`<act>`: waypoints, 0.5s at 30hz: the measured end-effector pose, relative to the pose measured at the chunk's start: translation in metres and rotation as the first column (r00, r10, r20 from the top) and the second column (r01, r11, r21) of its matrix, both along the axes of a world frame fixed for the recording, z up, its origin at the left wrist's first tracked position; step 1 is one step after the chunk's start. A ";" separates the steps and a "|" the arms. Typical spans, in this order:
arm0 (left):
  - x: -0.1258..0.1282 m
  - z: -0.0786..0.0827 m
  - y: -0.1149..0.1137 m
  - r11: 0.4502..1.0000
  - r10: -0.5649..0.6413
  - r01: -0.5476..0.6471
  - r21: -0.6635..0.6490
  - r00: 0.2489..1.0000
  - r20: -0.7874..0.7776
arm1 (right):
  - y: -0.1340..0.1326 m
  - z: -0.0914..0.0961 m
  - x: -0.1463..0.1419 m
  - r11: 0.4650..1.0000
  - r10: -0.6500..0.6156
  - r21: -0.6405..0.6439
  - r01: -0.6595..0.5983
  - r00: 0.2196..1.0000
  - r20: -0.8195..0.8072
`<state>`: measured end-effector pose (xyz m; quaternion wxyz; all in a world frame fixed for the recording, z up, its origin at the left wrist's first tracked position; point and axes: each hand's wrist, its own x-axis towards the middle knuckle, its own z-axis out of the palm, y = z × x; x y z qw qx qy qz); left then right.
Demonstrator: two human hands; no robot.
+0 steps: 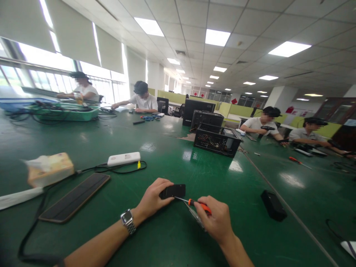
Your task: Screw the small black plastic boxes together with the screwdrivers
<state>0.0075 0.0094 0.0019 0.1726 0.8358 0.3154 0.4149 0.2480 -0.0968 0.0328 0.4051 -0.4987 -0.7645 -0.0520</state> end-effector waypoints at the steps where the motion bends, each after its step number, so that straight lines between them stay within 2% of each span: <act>1: 0.000 0.000 0.000 1.000 -0.002 0.002 -0.003 1.000 0.001 | 0.000 -0.001 0.000 1.000 -0.016 -0.011 0.016 1.000 -0.012; 5: -0.001 0.001 0.000 1.000 0.002 -0.002 -0.028 1.000 0.006 | 0.002 0.001 0.000 0.998 -0.021 -0.060 0.021 1.000 -0.005; 12: -0.002 -0.004 0.005 0.993 0.055 -0.052 -0.102 0.998 0.031 | 0.002 0.007 -0.001 0.989 0.095 -0.113 -0.090 0.995 0.042; 14: -0.001 -0.006 0.006 0.986 0.082 -0.079 -0.148 0.997 0.016 | 0.005 0.002 0.006 0.995 0.034 -0.095 -0.036 0.999 -0.030; 15: 0.000 -0.007 0.006 0.980 0.097 -0.095 -0.177 0.995 0.001 | 0.008 -0.001 0.011 0.995 -0.035 -0.091 0.028 0.996 -0.082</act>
